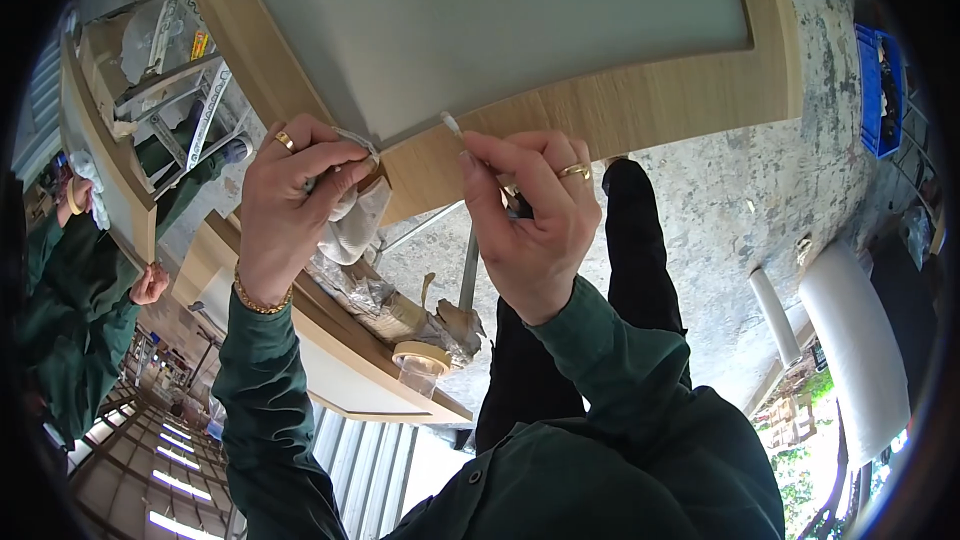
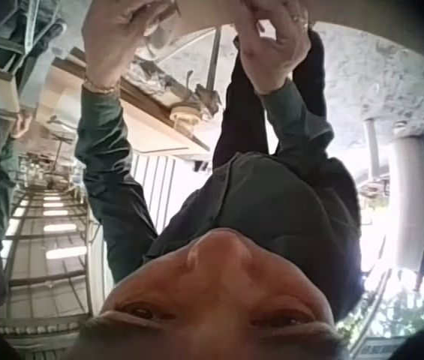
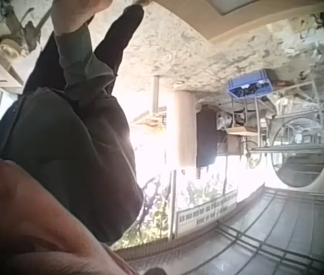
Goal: Applying liquid with a cotton swab and wiping wooden frame edges with a cloth.
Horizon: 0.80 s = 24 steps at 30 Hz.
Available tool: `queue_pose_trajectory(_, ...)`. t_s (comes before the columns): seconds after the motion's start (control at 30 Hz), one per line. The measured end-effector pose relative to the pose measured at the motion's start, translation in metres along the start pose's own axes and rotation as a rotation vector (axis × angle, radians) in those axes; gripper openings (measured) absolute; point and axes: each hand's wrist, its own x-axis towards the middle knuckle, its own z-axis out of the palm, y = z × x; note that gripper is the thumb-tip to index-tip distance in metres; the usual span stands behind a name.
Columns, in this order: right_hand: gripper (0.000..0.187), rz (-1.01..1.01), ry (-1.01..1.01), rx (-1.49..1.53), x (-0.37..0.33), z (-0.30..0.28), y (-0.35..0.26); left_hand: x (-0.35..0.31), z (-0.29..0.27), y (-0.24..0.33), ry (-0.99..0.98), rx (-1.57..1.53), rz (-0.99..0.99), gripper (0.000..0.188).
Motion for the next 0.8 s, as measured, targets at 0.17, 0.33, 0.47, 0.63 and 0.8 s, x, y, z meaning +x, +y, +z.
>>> queue_pose_trajectory(0.17, 0.015, 0.004, -0.008, -0.002, 0.002, -0.001, 0.001, 0.002, 0.003, 0.000, 0.021, 0.073, 0.033, 0.007)
queue_pose_trajectory(0.33, 0.015, -0.006, -0.009, -0.002, 0.002, -0.001, 0.001, 0.005, 0.008, 0.003, 0.035, 0.059, 0.032, 0.007)
queue_pose_trajectory(0.47, 0.015, 0.010, -0.017, 0.005, 0.002, -0.003, -0.001, 0.009, 0.014, 0.011, 0.058, 0.058, 0.036, 0.006)
queue_pose_trajectory(0.63, 0.015, 0.011, -0.038, -0.021, 0.004, -0.007, -0.002, 0.018, 0.022, 0.027, 0.045, 0.033, 0.027, 0.006)
queue_pose_trajectory(0.8, 0.013, -0.002, -0.093, -0.066, 0.005, -0.009, 0.001, 0.022, 0.023, 0.028, 0.044, 0.011, 0.059, 0.006)
